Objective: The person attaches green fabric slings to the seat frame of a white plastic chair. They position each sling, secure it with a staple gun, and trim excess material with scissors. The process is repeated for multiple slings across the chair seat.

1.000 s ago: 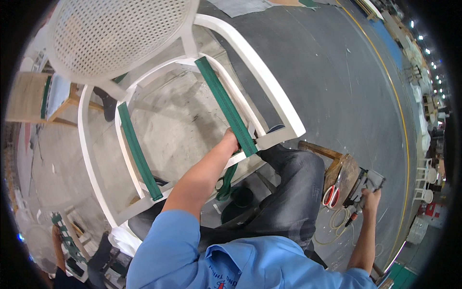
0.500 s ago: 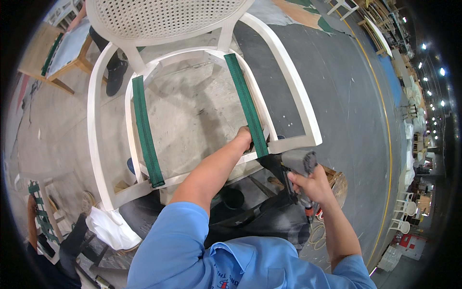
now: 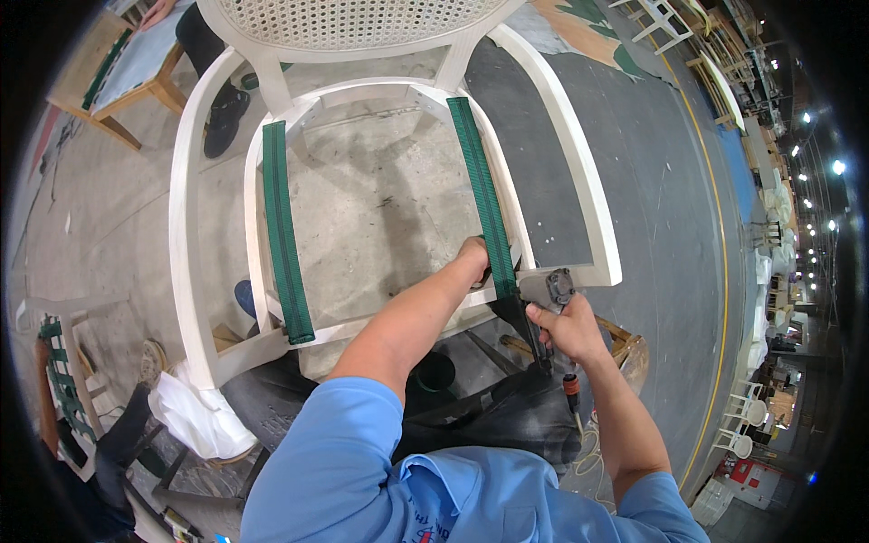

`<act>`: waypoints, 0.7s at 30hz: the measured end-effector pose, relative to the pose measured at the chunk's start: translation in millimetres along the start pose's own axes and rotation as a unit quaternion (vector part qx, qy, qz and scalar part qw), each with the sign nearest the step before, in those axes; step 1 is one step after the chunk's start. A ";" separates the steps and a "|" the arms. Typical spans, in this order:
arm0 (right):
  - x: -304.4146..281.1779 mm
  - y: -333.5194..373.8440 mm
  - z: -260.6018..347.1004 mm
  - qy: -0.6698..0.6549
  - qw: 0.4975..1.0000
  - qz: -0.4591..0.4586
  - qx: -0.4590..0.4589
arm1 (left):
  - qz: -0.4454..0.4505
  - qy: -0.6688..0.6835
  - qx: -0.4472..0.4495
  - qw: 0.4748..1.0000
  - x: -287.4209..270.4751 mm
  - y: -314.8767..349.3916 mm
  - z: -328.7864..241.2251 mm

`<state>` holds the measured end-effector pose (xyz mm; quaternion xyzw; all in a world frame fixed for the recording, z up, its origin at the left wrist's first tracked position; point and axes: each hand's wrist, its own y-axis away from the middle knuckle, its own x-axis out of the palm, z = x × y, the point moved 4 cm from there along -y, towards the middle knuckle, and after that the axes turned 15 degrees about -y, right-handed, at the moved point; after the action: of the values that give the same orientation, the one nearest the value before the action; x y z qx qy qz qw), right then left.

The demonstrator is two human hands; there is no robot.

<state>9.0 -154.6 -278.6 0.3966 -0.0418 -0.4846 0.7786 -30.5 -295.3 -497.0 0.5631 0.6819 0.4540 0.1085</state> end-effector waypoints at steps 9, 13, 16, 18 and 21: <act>3.5 0.0 -0.4 -0.003 1.000 0.006 0.016 | -0.005 -0.011 0.000 1.000 -4.7 1.6 -2.1; 2.5 2.9 -4.9 -0.008 1.000 -0.015 0.003 | 0.010 -0.001 -0.008 1.000 4.6 5.5 -1.8; 12.8 4.3 -1.2 -0.022 1.000 -0.002 -0.004 | 0.009 0.010 0.006 1.000 -3.4 4.0 -3.3; 17.3 4.0 0.2 -0.019 1.000 0.006 0.003 | -0.002 -0.002 -0.001 1.000 -8.5 4.3 -2.3; 9.1 6.6 -5.8 -0.018 1.000 -0.005 0.015 | 0.003 -0.025 -0.022 0.999 7.9 10.2 -4.3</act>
<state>21.2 -157.0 -281.1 0.4002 -0.0611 -0.4945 0.7691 -29.2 -291.0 -484.1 0.5739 0.6671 0.4552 0.1360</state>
